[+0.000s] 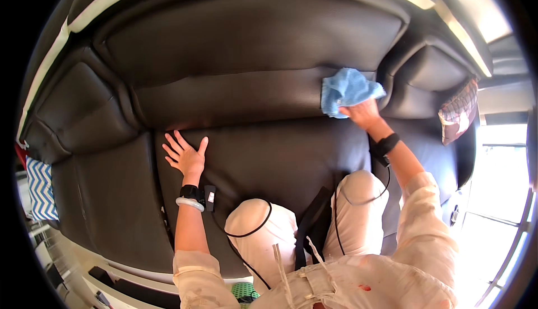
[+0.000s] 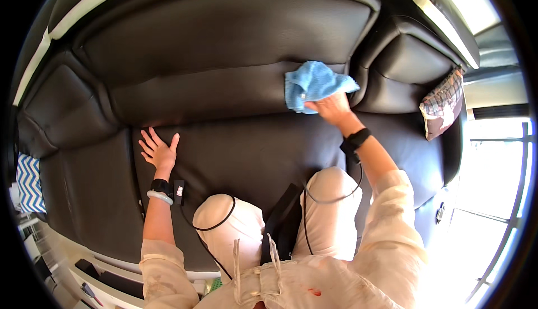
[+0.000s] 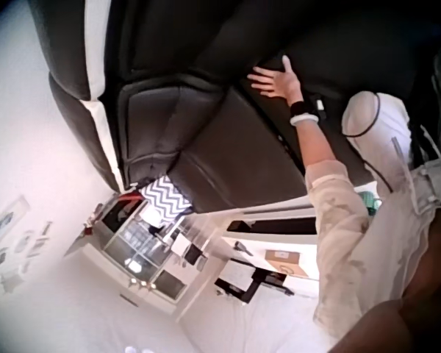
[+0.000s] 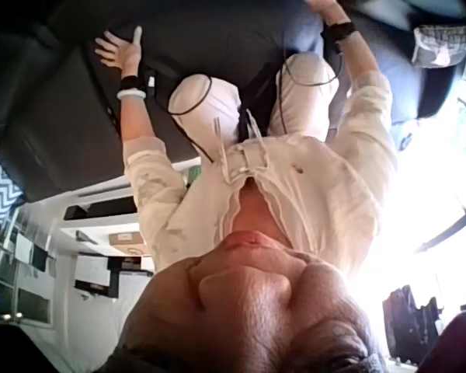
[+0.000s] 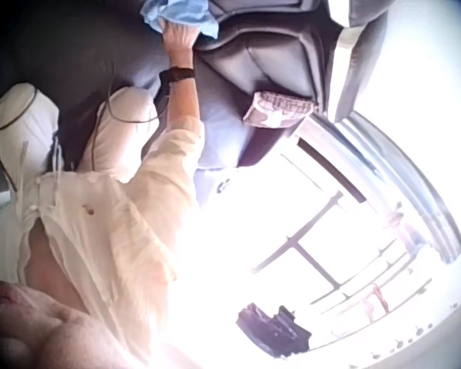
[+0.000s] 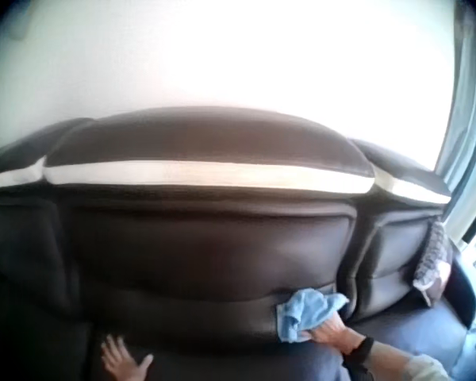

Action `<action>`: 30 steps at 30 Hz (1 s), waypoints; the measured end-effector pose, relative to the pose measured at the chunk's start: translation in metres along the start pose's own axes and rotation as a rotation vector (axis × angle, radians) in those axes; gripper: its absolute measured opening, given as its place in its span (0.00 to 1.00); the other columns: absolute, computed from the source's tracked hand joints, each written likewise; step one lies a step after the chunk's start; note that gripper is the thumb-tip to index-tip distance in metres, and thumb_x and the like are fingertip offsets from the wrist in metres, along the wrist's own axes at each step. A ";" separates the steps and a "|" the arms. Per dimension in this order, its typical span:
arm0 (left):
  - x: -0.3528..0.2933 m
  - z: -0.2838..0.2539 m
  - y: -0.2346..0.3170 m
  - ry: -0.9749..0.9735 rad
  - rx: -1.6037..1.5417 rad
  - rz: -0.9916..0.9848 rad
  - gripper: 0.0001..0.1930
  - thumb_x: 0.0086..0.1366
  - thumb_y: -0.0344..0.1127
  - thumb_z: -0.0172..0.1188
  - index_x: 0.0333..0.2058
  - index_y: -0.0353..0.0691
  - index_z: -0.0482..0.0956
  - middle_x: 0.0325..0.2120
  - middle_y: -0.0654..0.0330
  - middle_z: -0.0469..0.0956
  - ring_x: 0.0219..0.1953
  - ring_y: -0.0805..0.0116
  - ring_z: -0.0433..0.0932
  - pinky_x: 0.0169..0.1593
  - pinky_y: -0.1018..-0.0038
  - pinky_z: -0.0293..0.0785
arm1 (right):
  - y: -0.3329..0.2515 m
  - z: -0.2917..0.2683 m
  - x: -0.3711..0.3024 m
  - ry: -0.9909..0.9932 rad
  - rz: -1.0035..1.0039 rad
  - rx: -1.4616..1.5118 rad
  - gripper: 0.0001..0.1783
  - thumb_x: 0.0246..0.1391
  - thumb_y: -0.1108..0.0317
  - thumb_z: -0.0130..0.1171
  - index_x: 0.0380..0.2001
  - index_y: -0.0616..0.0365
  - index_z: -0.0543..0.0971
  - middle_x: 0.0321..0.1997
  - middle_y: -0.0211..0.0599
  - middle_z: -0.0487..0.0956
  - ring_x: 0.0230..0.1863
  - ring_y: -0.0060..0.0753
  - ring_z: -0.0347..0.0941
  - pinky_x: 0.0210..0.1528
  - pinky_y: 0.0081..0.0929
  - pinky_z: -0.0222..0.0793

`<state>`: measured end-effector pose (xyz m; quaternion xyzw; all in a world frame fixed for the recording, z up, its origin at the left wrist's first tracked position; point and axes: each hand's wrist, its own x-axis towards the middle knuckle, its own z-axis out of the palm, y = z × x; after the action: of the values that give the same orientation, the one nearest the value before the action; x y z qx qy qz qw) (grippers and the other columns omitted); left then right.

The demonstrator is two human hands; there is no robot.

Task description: The person wipes the surface of a dark leather sofa using a blue cloth. They systematically clean the backrest, seat cushions, and armrests, moving from one section to another to cover the entire visible area of the furniture.

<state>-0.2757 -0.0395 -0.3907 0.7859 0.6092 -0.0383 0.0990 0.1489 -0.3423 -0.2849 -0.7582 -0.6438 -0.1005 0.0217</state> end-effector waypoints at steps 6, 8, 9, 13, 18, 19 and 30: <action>0.011 0.002 -0.026 0.020 -0.019 -0.048 0.63 0.54 0.78 0.58 0.75 0.51 0.33 0.76 0.51 0.29 0.76 0.41 0.29 0.73 0.41 0.34 | -0.126 0.028 0.092 0.205 -0.194 0.367 0.37 0.56 0.45 0.61 0.65 0.49 0.69 0.68 0.43 0.67 0.70 0.52 0.60 0.70 0.53 0.54; 0.011 -0.010 0.003 0.031 -0.153 -0.161 0.67 0.50 0.74 0.67 0.75 0.51 0.32 0.75 0.46 0.28 0.76 0.39 0.30 0.73 0.42 0.38 | -0.147 0.022 0.106 0.232 -0.092 0.269 0.36 0.59 0.42 0.57 0.64 0.50 0.70 0.69 0.45 0.66 0.72 0.51 0.58 0.71 0.55 0.51; 0.010 -0.014 0.015 0.173 -0.266 -0.030 0.66 0.51 0.71 0.69 0.75 0.50 0.34 0.75 0.44 0.28 0.76 0.36 0.31 0.72 0.40 0.40 | -0.152 0.020 0.107 0.308 -0.092 0.252 0.35 0.60 0.41 0.55 0.63 0.50 0.71 0.69 0.46 0.67 0.72 0.52 0.58 0.70 0.57 0.51; -0.015 -0.081 0.134 0.066 -0.547 0.189 0.63 0.55 0.69 0.67 0.74 0.48 0.35 0.70 0.26 0.20 0.72 0.21 0.26 0.69 0.32 0.39 | -0.149 0.036 0.074 0.344 0.237 0.253 0.40 0.57 0.37 0.56 0.65 0.52 0.70 0.67 0.47 0.70 0.70 0.55 0.62 0.67 0.57 0.53; -0.026 -0.096 0.180 0.099 -0.648 0.175 0.62 0.56 0.67 0.67 0.75 0.49 0.33 0.71 0.34 0.17 0.70 0.19 0.19 0.68 0.28 0.35 | -0.078 0.051 0.046 0.454 1.131 0.491 0.37 0.61 0.44 0.51 0.66 0.56 0.67 0.64 0.47 0.73 0.67 0.55 0.65 0.60 0.59 0.57; -0.035 -0.088 0.187 0.109 -0.638 0.223 0.62 0.57 0.67 0.67 0.75 0.49 0.33 0.72 0.35 0.17 0.70 0.19 0.19 0.68 0.28 0.35 | -0.049 0.061 0.038 0.501 1.213 0.487 0.36 0.62 0.47 0.50 0.68 0.56 0.65 0.67 0.48 0.70 0.68 0.53 0.63 0.60 0.57 0.57; -0.059 -0.019 0.215 0.478 -0.467 0.243 0.55 0.64 0.75 0.47 0.75 0.45 0.34 0.74 0.42 0.20 0.71 0.20 0.25 0.60 0.24 0.51 | -0.042 0.094 0.042 0.747 1.256 0.275 0.33 0.51 0.71 0.54 0.61 0.71 0.61 0.64 0.63 0.59 0.63 0.63 0.57 0.60 0.54 0.56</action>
<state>-0.0845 -0.1432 -0.3377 0.7956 0.5095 0.2991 0.1342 0.1256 -0.2786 -0.3734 -0.8893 -0.0456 -0.2389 0.3872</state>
